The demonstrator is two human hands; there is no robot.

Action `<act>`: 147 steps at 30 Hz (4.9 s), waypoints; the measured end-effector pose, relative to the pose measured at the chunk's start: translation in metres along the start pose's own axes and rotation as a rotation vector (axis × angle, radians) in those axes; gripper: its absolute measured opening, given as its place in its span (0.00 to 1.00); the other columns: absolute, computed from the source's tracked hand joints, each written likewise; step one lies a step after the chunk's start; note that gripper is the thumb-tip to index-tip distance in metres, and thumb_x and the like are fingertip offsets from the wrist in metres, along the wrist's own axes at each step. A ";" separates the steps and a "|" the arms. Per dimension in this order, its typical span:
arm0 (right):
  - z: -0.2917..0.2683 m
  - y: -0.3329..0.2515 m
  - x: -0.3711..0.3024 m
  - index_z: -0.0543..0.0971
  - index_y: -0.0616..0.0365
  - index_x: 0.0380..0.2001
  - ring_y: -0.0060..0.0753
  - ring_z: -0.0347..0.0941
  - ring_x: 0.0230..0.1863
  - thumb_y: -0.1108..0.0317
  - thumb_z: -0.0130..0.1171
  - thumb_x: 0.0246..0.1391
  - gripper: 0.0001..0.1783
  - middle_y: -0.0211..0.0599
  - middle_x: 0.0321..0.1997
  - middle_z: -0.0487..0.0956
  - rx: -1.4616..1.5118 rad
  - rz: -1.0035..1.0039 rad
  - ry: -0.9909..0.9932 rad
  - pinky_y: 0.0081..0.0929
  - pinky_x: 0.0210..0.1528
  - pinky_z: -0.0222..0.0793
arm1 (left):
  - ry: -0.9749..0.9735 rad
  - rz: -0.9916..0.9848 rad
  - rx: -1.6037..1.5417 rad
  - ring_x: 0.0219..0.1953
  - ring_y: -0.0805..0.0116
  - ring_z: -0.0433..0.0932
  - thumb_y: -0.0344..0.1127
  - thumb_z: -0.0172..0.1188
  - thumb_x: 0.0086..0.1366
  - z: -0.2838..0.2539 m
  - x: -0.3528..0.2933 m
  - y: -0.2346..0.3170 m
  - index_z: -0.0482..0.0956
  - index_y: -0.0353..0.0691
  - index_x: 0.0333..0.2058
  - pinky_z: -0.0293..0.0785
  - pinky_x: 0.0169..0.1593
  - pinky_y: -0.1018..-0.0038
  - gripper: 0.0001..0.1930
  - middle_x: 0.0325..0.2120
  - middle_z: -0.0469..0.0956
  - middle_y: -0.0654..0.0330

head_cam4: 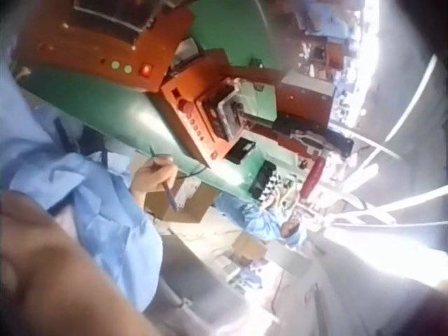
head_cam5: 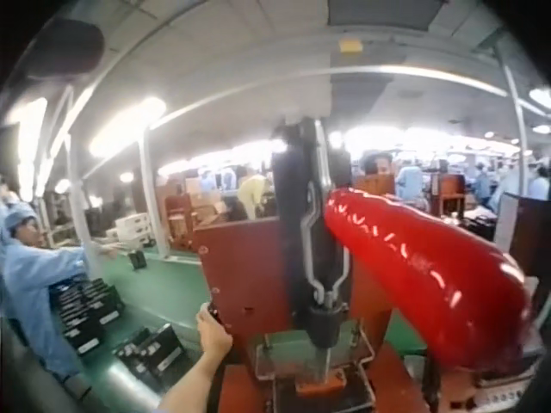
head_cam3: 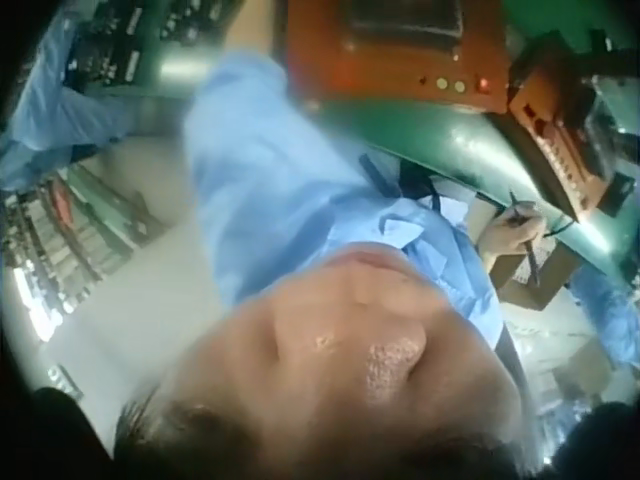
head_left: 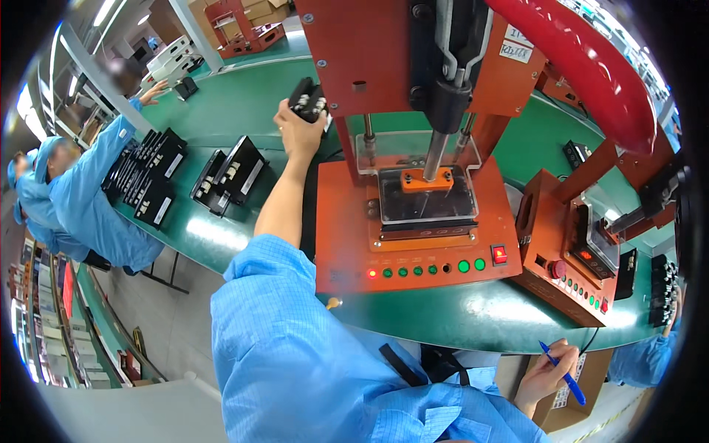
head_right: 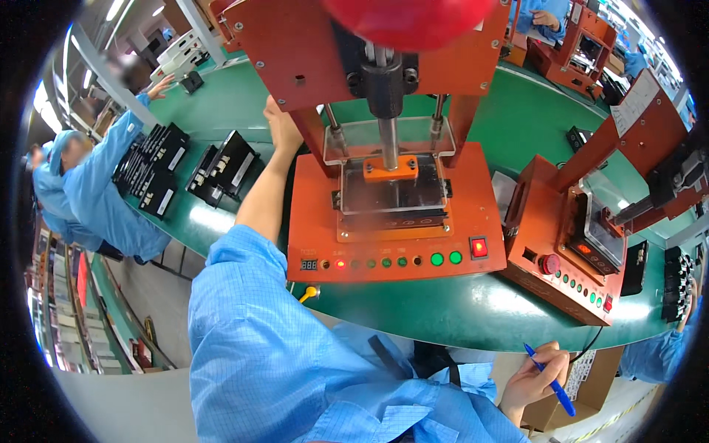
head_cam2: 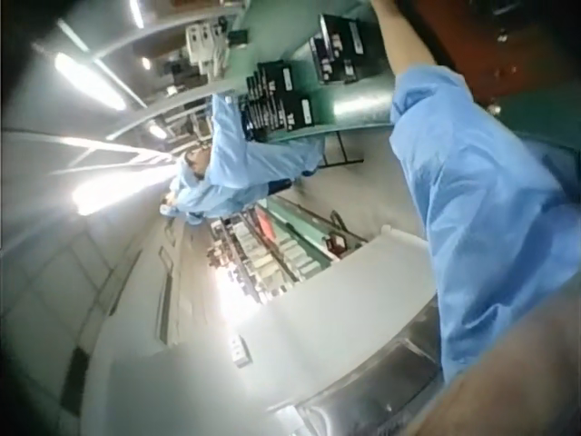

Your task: Testing and marking electronic components using a specialized fixture on an assembly line.

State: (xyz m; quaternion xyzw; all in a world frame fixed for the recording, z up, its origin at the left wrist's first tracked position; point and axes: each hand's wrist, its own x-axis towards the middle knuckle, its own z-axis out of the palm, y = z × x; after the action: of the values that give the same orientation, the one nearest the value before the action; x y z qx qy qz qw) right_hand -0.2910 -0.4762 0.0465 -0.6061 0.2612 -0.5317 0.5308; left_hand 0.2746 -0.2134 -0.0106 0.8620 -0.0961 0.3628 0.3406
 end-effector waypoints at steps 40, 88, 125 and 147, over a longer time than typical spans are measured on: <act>0.010 -0.009 -0.036 0.60 0.56 0.22 0.17 0.48 0.23 0.68 0.42 0.68 0.17 0.25 0.23 0.54 -0.396 -0.290 -0.052 0.17 0.25 0.46 | 0.073 -0.244 0.248 0.64 0.41 0.62 0.59 0.75 0.45 -0.247 0.008 -0.191 0.55 0.26 0.64 0.59 0.66 0.60 0.58 0.61 0.62 0.34; 0.111 -0.054 -0.027 0.71 0.64 0.45 0.29 0.77 0.36 0.65 0.40 0.70 0.14 0.43 0.38 0.82 -0.245 -0.099 -0.466 0.25 0.39 0.70 | 0.124 0.275 0.845 0.63 0.49 0.65 0.53 0.58 0.65 -0.258 0.088 -0.132 0.66 0.36 0.61 0.58 0.66 0.54 0.34 0.62 0.65 0.45; 0.207 0.001 0.074 0.71 0.53 0.54 0.48 0.56 0.72 0.62 0.70 0.48 0.30 0.40 0.69 0.66 -0.334 -0.743 -1.050 0.43 0.69 0.59 | -0.559 -0.314 -0.892 0.35 0.74 0.75 0.50 0.45 0.75 -0.192 -0.136 0.169 0.75 0.32 0.51 0.72 0.43 0.77 0.24 0.35 0.78 0.59; -0.022 0.011 0.175 0.70 0.60 0.59 0.45 0.59 0.71 0.75 0.66 0.53 0.29 0.50 0.67 0.67 -0.588 -0.566 -0.395 0.36 0.70 0.54 | -0.565 -0.288 -0.753 0.35 0.76 0.74 0.48 0.44 0.75 -0.191 -0.135 0.168 0.78 0.31 0.49 0.69 0.42 0.79 0.24 0.35 0.78 0.62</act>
State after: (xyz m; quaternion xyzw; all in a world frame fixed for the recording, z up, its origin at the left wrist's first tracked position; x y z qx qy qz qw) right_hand -0.2567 -0.6421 0.0981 -0.8686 0.1188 -0.4331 0.2095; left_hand 0.0010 -0.2247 0.0798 0.7483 -0.1891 0.0042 0.6358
